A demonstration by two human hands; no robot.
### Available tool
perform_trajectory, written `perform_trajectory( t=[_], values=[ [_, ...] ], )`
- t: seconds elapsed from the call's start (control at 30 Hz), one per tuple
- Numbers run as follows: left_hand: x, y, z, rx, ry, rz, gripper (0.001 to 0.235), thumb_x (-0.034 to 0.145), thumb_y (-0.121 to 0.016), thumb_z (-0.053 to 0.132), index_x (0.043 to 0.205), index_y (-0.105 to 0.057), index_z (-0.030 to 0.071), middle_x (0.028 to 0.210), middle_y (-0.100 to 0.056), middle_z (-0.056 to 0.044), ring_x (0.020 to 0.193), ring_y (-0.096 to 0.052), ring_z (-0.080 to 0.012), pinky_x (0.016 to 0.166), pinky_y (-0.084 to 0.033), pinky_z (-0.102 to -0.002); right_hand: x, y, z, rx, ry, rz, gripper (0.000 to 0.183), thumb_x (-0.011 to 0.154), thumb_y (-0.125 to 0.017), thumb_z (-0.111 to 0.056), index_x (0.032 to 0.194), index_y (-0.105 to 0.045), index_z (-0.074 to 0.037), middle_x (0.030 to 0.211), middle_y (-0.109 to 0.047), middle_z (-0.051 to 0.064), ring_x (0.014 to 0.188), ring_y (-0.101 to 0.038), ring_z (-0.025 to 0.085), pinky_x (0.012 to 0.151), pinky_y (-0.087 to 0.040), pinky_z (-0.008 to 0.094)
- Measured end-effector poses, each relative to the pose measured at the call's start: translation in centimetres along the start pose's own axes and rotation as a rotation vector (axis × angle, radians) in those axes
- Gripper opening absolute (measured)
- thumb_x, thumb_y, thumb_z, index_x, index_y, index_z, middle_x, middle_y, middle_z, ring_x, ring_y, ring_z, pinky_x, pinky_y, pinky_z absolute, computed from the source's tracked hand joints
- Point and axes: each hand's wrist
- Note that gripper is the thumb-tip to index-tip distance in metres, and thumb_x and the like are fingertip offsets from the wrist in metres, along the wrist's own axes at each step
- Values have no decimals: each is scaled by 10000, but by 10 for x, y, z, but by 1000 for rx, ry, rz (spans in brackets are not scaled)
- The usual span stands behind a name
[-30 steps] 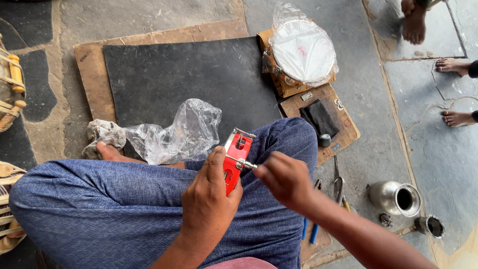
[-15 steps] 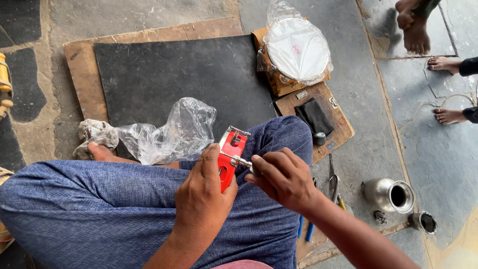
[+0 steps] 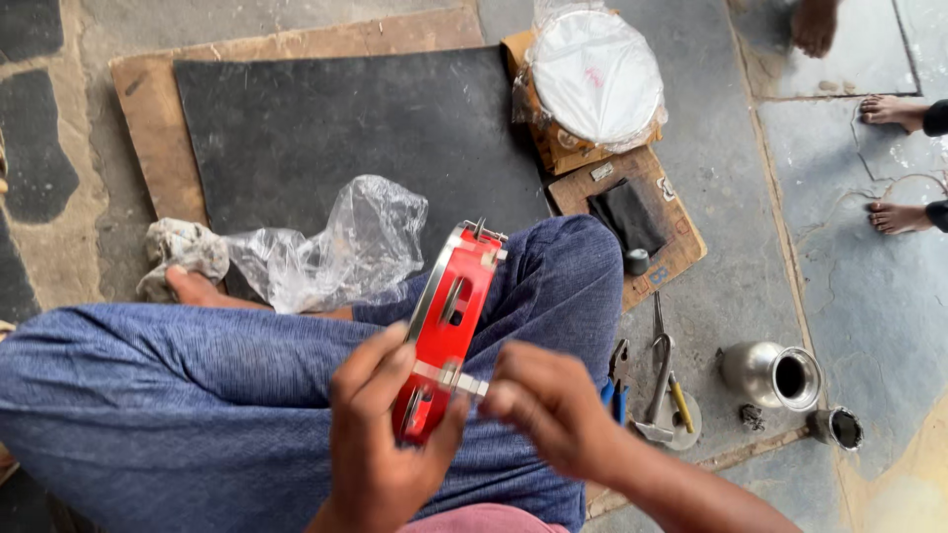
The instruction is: The person unboxes a small percussion instrument, removes the plastic wrapping, and uses a small tool and a pair of pliers to adjust the tension rods on its side.
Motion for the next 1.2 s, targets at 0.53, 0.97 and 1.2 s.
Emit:
perform_trajectory(
  t=[0.53, 0.97, 1.2],
  values=[
    [48, -24, -33, 39, 325, -370, 868, 788, -771, 187, 1524, -344, 15, 1436, -543, -285, 1255, -597, -429, 1028, -507, -473, -21, -22, -8, -312, -3, -60, 151, 922, -749, -138, 841, -650, -58, 734, -554, 89, 611, -585, 270, 519, -447, 407],
    [32, -16, -14, 67, 279, -282, 784, 792, -853, 264, 1407, -432, 21, 1112, -713, -239, 954, -744, -403, 778, -608, -482, 15, 11, 14, -543, 22, 335, 206, 915, -785, -93, 1113, -730, -81, 918, -691, 52, 754, -692, 143, 619, -535, 285],
    [29, -21, -14, 112, 138, -260, 809, 790, -845, 225, 1412, -421, -70, 1187, -677, -285, 1038, -736, -392, 809, -620, -438, 19, 23, 25, -635, 275, 272, 344, 873, -840, -70, 1197, -728, -54, 895, -675, 62, 747, -670, 147, 604, -526, 291]
  ],
)
Point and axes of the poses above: each hand's wrist, its own x-axis towards the middle knuckle, its own y-axis out of the back of the hand, z = x × y
